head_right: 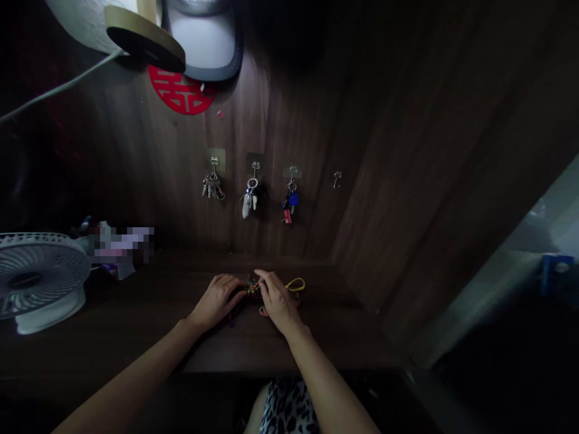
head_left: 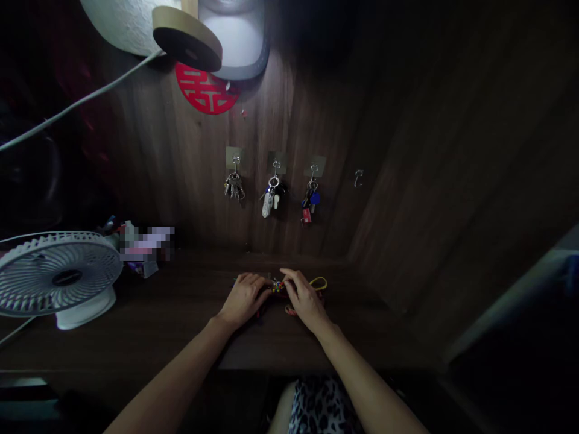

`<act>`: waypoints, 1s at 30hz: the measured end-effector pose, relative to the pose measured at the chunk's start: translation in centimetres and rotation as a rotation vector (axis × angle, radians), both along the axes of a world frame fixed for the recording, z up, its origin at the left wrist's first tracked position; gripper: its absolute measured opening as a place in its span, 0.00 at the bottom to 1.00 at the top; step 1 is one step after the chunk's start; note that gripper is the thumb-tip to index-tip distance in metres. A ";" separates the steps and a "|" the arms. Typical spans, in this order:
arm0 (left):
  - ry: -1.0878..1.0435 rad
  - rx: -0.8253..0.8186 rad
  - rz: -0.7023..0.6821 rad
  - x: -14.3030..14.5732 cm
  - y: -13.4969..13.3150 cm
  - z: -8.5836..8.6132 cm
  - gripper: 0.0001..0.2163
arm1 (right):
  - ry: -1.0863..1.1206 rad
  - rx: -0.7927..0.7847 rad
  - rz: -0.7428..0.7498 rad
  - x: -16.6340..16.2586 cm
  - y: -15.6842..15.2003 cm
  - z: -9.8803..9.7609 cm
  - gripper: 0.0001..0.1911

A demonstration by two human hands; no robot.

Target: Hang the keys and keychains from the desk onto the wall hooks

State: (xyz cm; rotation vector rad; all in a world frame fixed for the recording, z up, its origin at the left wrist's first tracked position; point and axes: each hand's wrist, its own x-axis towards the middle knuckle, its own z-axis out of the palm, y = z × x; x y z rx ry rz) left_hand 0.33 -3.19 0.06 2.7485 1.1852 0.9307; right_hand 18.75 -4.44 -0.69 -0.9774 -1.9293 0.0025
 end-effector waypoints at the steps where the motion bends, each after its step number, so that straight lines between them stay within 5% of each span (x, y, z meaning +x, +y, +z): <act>1: 0.006 0.004 -0.002 0.0 0.0 0.0 0.10 | 0.006 0.003 0.004 0.0 0.0 0.0 0.16; 10: -0.185 -0.083 0.043 -0.2 0.6 -0.3 0.10 | 0.027 0.034 -0.080 -0.2 -0.3 0.4 0.13; 19: -0.093 -0.018 -0.022 -0.2 0.2 -0.2 0.13 | -0.100 -0.222 0.001 -1.0 -0.8 0.5 0.12; 23: -0.050 0.004 -0.075 -0.2 -0.2 0.1 0.13 | 0.112 -0.370 0.036 -0.6 -0.4 0.6 0.13; 30: -0.085 -0.028 0.008 -0.6 -0.1 0.3 0.12 | 0.875 -0.678 0.237 1.0 1.0 2.3 0.14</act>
